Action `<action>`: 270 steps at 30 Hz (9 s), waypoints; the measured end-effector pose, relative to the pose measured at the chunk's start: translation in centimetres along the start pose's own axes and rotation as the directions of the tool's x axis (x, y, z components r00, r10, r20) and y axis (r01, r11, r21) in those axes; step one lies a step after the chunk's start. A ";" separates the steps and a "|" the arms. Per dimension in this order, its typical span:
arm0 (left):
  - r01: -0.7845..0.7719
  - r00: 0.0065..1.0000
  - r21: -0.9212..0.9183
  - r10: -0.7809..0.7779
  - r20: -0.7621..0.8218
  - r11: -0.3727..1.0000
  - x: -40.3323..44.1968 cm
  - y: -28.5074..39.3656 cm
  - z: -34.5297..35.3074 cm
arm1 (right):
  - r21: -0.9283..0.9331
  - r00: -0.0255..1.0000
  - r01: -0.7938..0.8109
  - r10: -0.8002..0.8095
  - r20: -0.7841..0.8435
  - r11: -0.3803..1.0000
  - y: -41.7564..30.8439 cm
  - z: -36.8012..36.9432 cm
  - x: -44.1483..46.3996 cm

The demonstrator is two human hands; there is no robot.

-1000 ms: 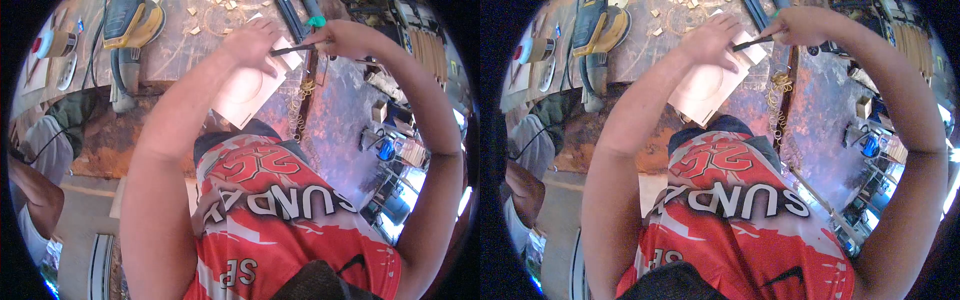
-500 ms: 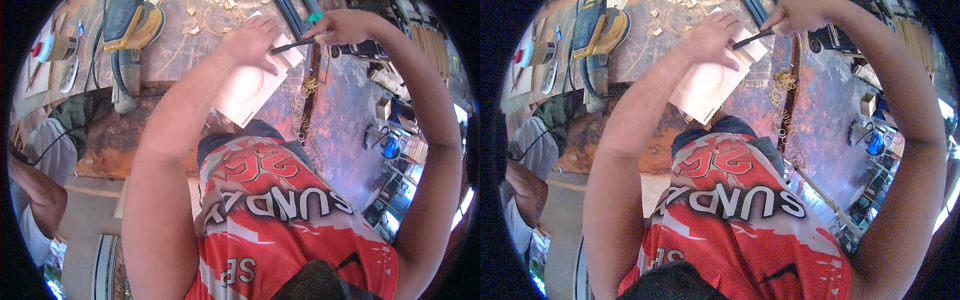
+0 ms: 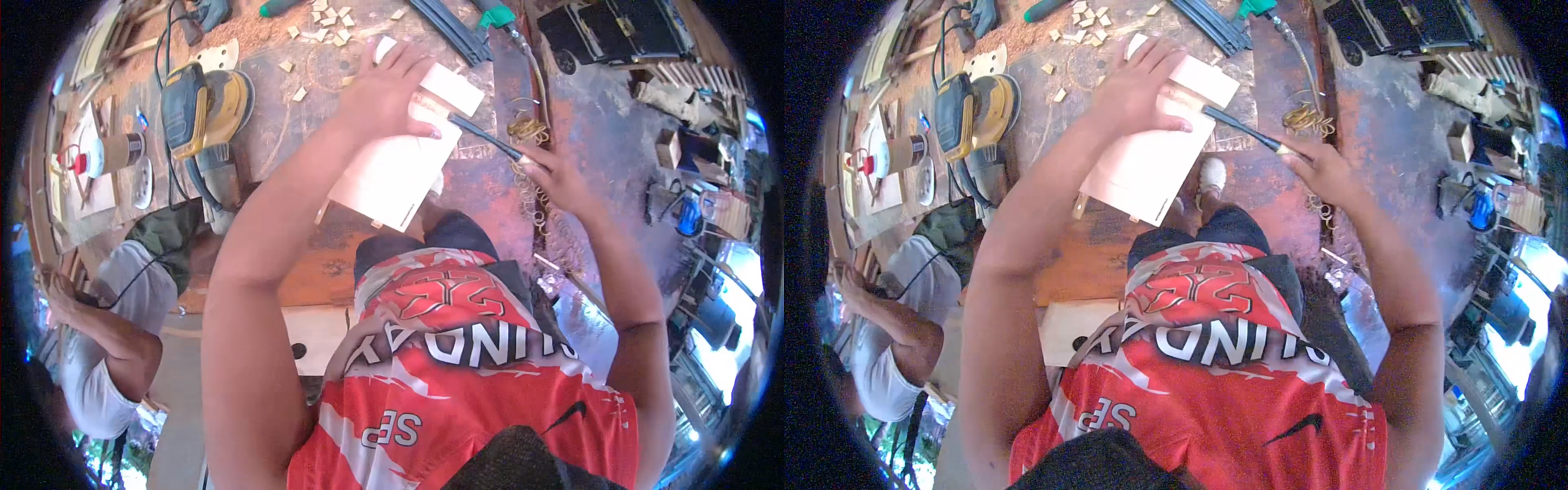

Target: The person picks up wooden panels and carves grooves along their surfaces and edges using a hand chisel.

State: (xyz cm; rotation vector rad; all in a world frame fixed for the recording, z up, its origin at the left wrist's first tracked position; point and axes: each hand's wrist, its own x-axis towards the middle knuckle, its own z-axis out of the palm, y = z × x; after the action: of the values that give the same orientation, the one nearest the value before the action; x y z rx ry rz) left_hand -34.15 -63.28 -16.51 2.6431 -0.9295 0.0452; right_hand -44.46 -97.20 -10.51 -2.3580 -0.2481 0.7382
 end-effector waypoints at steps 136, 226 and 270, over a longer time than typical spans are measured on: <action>0.376 0.920 0.483 -0.382 -0.091 0.791 -3.3 16.6 -17.9 | 0.763 0.898 -0.133 0.403 -0.178 0.633 10.1 1.8 -14.5; 0.300 0.954 0.145 -0.293 -0.066 0.943 -1.5 2.5 -0.4 | 0.084 0.981 0.162 -0.151 -0.125 0.983 1.1 4.1 2.2; 0.389 0.918 0.256 -0.396 -0.026 0.885 -1.8 1.1 0.1 | -0.115 0.994 0.090 -0.082 0.072 0.989 -3.6 1.8 7.3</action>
State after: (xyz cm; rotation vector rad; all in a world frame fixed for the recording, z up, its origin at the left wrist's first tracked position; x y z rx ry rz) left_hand -36.27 -63.00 -16.50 3.0299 -0.3960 0.0325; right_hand -39.44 -90.94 -12.62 -2.4187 -0.4300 0.7812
